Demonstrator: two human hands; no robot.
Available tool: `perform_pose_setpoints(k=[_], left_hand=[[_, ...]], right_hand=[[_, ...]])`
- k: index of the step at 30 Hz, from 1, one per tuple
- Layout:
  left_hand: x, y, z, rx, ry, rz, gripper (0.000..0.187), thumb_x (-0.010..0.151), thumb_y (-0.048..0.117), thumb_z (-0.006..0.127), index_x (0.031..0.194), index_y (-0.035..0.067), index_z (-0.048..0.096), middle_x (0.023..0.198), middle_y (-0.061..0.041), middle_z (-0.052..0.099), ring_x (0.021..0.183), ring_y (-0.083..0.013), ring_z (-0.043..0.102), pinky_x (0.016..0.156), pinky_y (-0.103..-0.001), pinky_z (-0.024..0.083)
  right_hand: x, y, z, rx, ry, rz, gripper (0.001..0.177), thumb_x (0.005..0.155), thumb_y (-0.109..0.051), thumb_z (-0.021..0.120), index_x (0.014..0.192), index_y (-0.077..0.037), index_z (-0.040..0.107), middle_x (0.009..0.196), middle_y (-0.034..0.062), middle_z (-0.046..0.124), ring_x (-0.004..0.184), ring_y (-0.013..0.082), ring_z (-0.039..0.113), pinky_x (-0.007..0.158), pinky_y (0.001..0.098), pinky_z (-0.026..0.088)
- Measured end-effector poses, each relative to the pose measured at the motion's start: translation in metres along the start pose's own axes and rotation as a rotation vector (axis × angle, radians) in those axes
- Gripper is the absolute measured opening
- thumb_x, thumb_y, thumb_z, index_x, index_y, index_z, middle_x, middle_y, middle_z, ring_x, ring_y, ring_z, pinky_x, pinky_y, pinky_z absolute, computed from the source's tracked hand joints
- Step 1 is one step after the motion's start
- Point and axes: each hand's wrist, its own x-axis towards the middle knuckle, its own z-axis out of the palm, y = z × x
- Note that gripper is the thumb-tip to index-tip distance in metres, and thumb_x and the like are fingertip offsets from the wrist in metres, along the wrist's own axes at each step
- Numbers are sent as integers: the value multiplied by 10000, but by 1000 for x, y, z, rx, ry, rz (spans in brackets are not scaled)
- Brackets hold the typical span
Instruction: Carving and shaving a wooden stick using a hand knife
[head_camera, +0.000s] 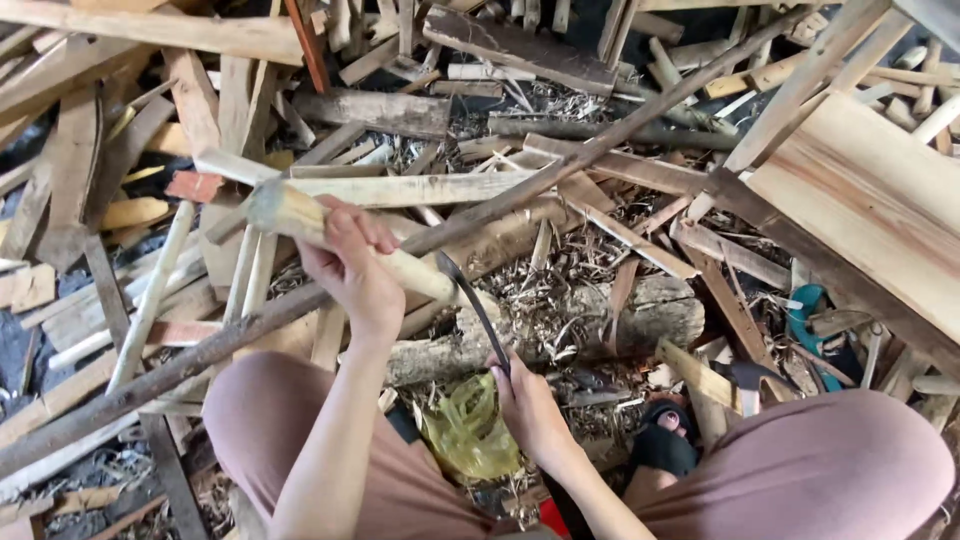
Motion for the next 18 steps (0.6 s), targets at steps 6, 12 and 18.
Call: perform_pose_setpoints(k=[6,12,18], left_hand=[[5,-10,1,114,122,141,268,1103,314,504,1110,59,421,691,13,449,497,-97,516,544,-273,528],[5,-9,-2,116,172,113,244,1100,314,499,1082,79,436,680,8,443,482,-125,486,531,-266,500],[13,-13,-6,107,144,153,247,1103,313,517,1088,75,452,669,8,455,475,-113,510,510,-270,505]], right_hand=[[26,88,15,-80,-63,398,253,1045,-187,473,1036,-57,689,743,172,700,740,325,718,674,415,527],[-1,-20,-7,-204,-66,199,259,1064,-204,439,1131,-40,628,884,339,722,891,522,715,746,595,535],[27,92,24,-330,-71,471,334,1064,-201,374,1103,0,637,948,251,753,942,374,765,793,505,614]])
